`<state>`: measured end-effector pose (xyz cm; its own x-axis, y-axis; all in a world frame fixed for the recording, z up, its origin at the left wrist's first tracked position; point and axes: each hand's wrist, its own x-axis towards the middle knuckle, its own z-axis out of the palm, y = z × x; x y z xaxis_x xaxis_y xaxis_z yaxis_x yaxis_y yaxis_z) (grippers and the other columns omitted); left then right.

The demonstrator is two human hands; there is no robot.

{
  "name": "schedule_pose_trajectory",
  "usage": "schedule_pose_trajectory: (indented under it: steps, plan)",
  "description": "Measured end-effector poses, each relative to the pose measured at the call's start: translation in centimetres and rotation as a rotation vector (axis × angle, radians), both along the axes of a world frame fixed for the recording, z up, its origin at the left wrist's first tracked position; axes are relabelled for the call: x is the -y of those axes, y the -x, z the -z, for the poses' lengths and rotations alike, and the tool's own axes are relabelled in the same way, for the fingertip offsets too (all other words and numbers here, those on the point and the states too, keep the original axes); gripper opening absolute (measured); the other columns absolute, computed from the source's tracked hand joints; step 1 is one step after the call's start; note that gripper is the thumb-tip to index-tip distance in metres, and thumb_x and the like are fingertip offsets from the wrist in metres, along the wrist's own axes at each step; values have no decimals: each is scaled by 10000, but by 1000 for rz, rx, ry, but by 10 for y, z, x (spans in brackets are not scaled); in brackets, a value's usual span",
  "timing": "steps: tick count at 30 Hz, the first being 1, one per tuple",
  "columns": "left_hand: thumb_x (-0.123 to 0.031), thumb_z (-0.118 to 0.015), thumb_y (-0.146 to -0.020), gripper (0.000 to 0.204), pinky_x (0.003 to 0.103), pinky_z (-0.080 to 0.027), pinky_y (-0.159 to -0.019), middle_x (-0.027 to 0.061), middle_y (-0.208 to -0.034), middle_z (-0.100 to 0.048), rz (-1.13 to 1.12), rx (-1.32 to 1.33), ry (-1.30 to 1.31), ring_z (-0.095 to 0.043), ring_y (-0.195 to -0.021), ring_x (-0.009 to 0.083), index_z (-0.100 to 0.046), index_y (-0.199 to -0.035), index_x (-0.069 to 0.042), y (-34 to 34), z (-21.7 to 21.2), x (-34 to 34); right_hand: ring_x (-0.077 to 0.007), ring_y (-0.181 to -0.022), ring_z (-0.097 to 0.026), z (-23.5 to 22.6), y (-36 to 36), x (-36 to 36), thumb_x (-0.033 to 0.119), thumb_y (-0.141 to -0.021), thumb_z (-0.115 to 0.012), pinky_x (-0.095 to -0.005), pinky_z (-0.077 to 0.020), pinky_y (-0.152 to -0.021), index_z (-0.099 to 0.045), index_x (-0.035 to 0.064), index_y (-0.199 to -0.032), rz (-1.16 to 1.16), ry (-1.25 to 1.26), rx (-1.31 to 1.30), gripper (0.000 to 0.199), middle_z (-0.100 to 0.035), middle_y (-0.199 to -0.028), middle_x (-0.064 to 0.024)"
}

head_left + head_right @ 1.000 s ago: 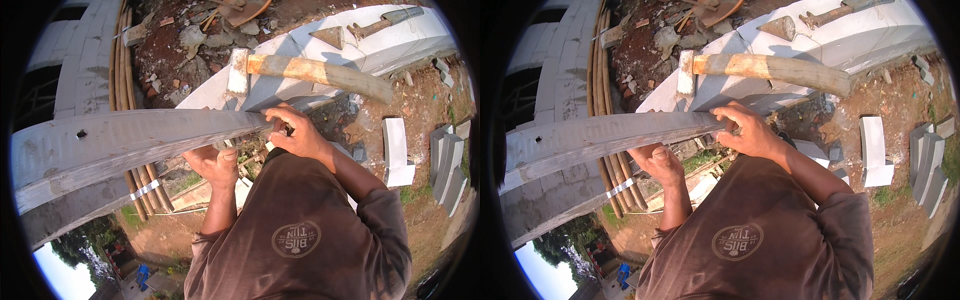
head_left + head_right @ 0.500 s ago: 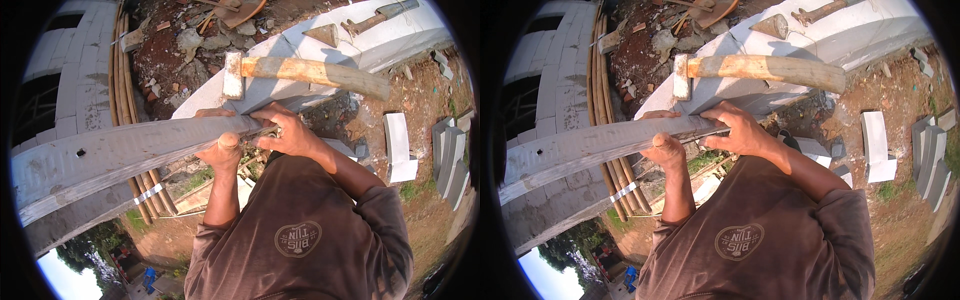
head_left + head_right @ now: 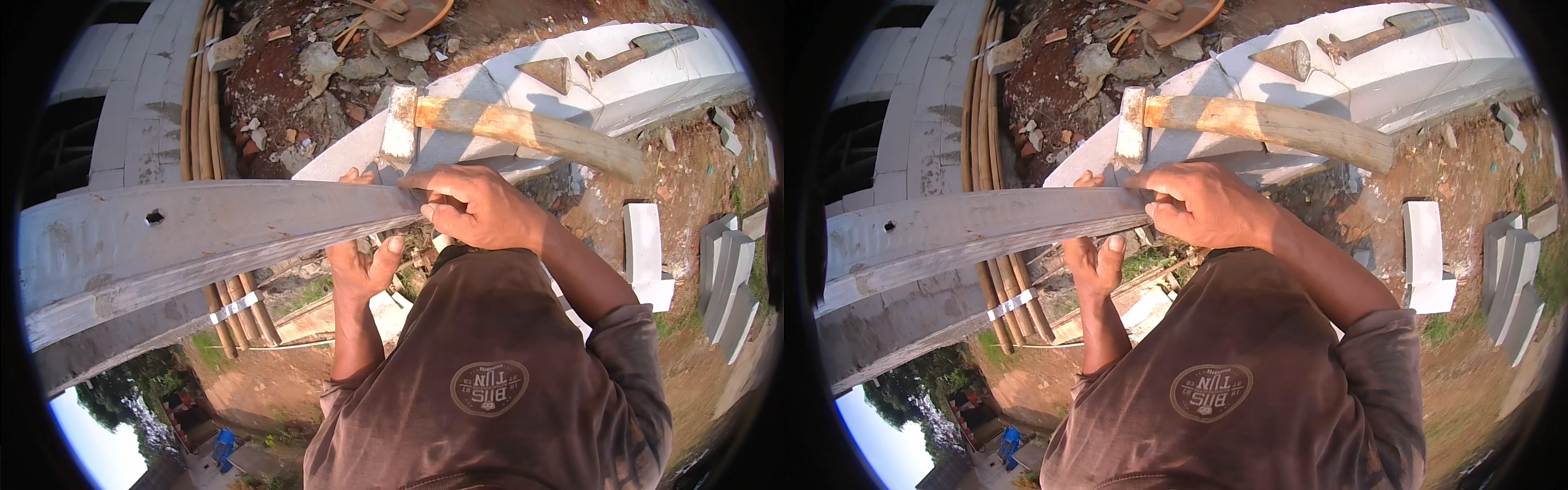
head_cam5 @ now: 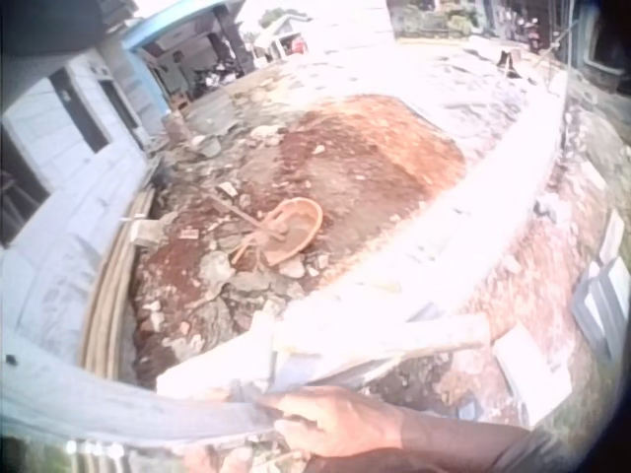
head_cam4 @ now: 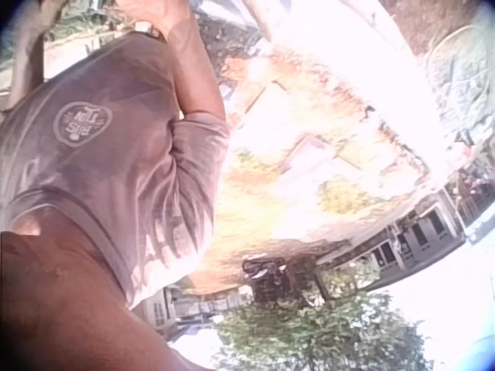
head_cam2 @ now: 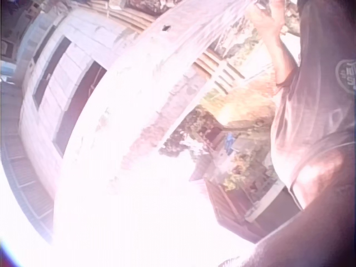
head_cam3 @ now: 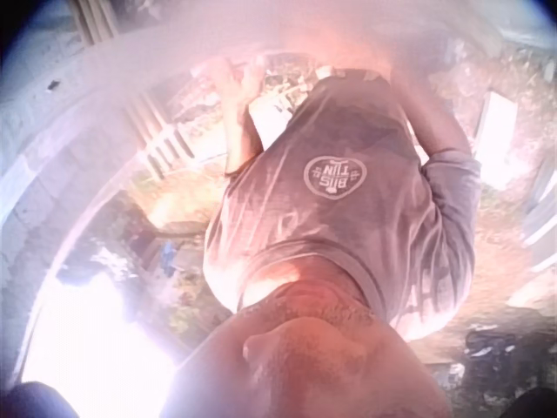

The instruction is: The person assembles a metal frame by hand, bending and twisting wire ties to secure metal bars together. They repeatedly adjust the frame and tighten the wire connections at multiple points.

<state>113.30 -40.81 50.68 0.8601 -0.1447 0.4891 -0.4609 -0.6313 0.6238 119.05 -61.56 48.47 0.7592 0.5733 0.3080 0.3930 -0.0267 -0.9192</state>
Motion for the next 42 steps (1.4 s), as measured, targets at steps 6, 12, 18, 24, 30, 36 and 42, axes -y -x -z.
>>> schedule_pose_trajectory:
  steps: [6,12,18,24,30,36,42]
  plan:
    - [-209,-759,-734,514,463,-353,-1012,221,-1293,-516,-6,-178,-270,-419,-1273,391,-577,-1172,-12,5,-4,-6,-326,-835,-611,-19,0,0,130,-771,-626,-429,-497,-728,-576,65,-1177,18,249,206,414,-551,-1060,-132]
    - [-235,-787,-735,513,459,-330,-1043,180,-1277,-547,5,-360,-260,-431,-1277,352,-599,-1159,-14,4,-13,-8,-375,-885,-607,-31,-8,-2,143,-753,-638,-472,-494,-753,-583,70,-1132,-44,417,241,389,-552,-1035,-155]
    - [-238,-782,-737,488,462,-333,-1042,152,-1280,-560,-3,-387,-199,-420,-1290,334,-620,-1149,-31,5,-13,-9,-347,-873,-603,-33,-11,-3,160,-753,-653,-433,-490,-748,-588,59,-1140,-82,437,202,405,-564,-1082,-130]
    - [-241,-775,-746,437,443,-356,-991,136,-1227,-577,-2,-412,-207,-450,-1218,328,-637,-1108,-40,6,-13,-13,-343,-907,-595,-43,-7,-1,174,-765,-647,-441,-484,-765,-601,72,-1127,-71,472,181,379,-573,-1063,-131]
    - [-324,-750,-762,330,435,-404,-868,162,-969,-673,-50,-240,-259,-600,-949,353,-693,-926,-43,4,-1,-14,-320,-931,-575,-54,-13,28,196,-767,-703,-412,-471,-798,-609,32,-1074,181,411,439,360,-572,-1104,-104]
    - [-285,-744,-747,384,529,-209,-1064,121,-1121,-631,-1,-186,-221,-512,-1154,319,-662,-1040,-50,7,-1,-6,-285,-979,-554,-61,-25,54,215,-776,-707,-394,-459,-838,-574,65,-1150,350,839,586,424,-570,-1044,-99]
    - [-287,-746,-757,375,509,-257,-1055,142,-1149,-591,-252,163,-290,-522,-1122,321,-636,-1005,-29,22,13,-1,-303,-923,-561,-60,-23,47,180,-797,-679,-417,-468,-786,-532,41,-1216,367,881,516,465,-563,-969,-127]
